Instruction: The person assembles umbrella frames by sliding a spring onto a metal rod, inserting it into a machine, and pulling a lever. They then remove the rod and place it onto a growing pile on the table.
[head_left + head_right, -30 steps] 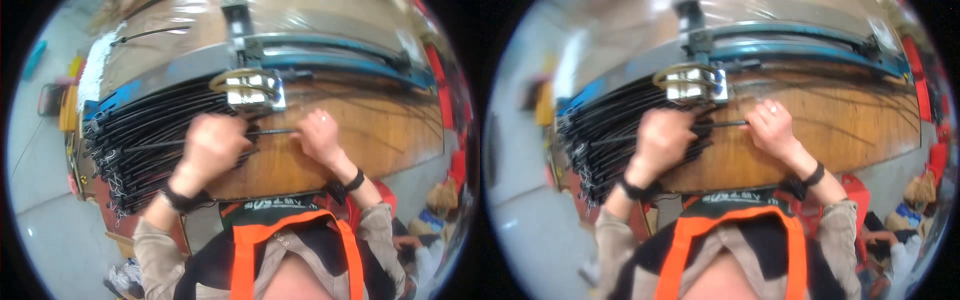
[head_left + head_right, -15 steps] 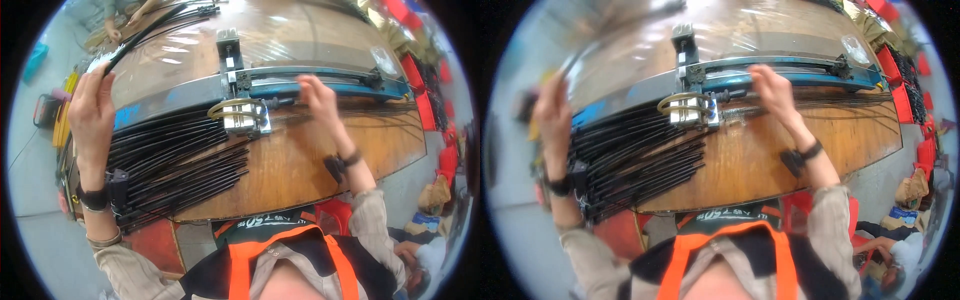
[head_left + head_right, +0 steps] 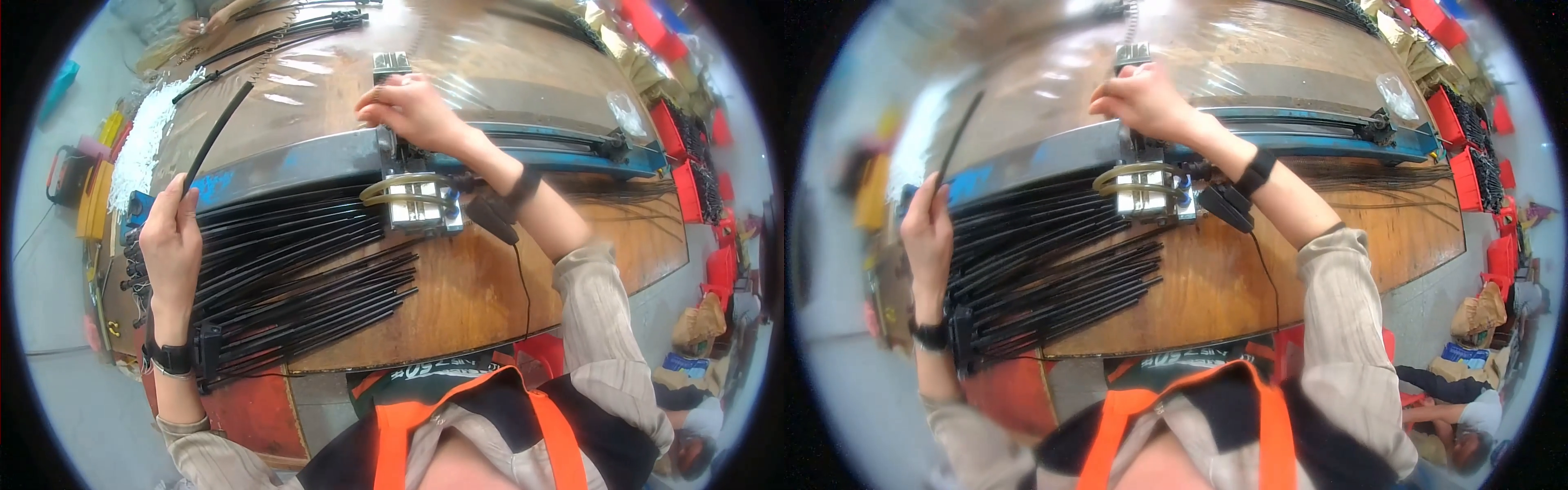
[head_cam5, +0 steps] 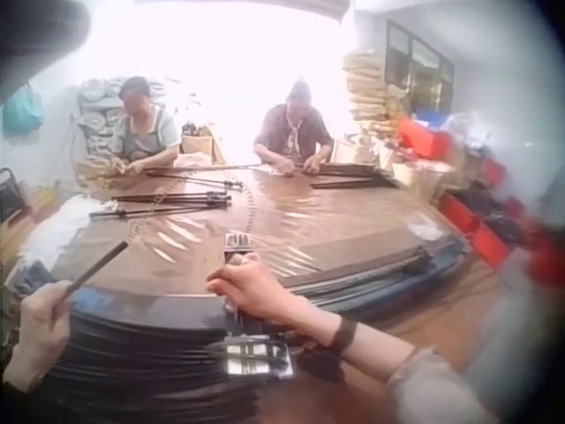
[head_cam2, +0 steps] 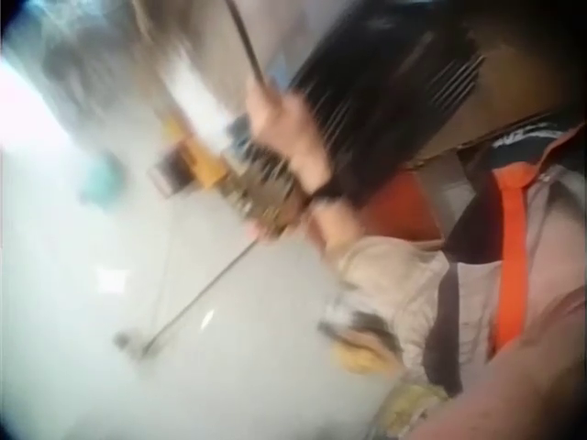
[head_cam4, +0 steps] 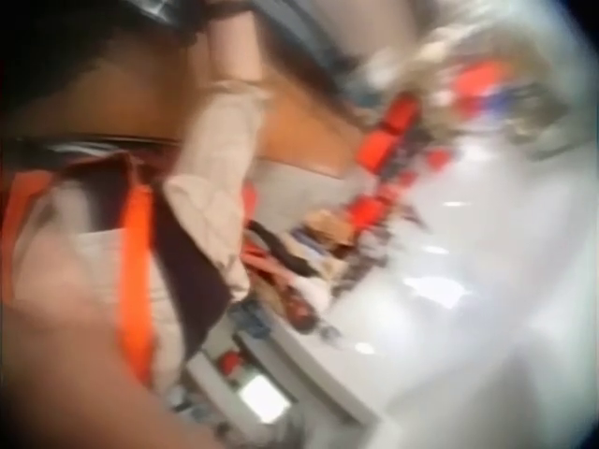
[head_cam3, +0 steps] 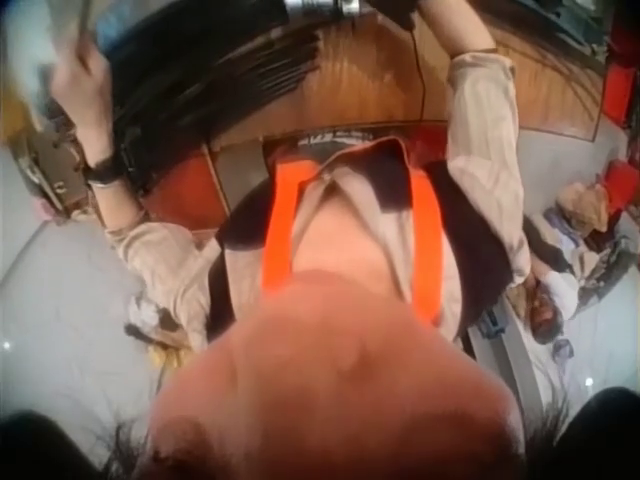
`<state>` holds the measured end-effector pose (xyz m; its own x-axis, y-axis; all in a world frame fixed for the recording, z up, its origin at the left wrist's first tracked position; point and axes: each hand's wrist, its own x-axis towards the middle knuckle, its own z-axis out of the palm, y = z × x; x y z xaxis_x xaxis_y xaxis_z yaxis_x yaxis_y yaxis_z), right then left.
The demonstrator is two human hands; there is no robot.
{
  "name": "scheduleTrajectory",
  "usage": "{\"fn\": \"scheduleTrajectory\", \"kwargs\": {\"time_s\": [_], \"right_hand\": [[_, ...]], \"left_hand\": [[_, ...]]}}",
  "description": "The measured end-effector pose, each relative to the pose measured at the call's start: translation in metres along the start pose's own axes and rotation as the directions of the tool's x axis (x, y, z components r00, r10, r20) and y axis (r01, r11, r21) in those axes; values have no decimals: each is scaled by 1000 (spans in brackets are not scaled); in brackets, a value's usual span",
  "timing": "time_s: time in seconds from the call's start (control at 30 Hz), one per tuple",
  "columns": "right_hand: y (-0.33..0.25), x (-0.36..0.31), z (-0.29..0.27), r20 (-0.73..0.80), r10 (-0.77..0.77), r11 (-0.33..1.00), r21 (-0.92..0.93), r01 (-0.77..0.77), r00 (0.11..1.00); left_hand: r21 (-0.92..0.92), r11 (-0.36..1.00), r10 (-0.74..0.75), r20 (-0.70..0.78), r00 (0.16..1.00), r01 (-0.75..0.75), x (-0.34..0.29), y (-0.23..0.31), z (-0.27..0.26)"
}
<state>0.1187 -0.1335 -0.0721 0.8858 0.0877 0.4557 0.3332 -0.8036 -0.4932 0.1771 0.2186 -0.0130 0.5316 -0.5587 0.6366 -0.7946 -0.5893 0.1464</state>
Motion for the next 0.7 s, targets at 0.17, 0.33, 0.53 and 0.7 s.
{"fn": "scheduleTrajectory", "kwargs": {"time_s": [0.17,0.33,0.53,0.7], "right_hand": [[-2,-4,4,70,-167,904,-387,181,983],[61,-90,-53,-185,-236,760,-647,63,954],[103,-206,-158,-294,13,517,-816,-258,956],[126,-238,-168,-366,-6,532,-789,-307,931]], "left_hand": [[11,1000,-11,39,999,10,12,3,9],[92,995,-35,111,993,25,8,-19,15],[-20,973,226,270,936,-230,29,25,84],[-189,938,327,204,923,-291,54,67,156]]}}
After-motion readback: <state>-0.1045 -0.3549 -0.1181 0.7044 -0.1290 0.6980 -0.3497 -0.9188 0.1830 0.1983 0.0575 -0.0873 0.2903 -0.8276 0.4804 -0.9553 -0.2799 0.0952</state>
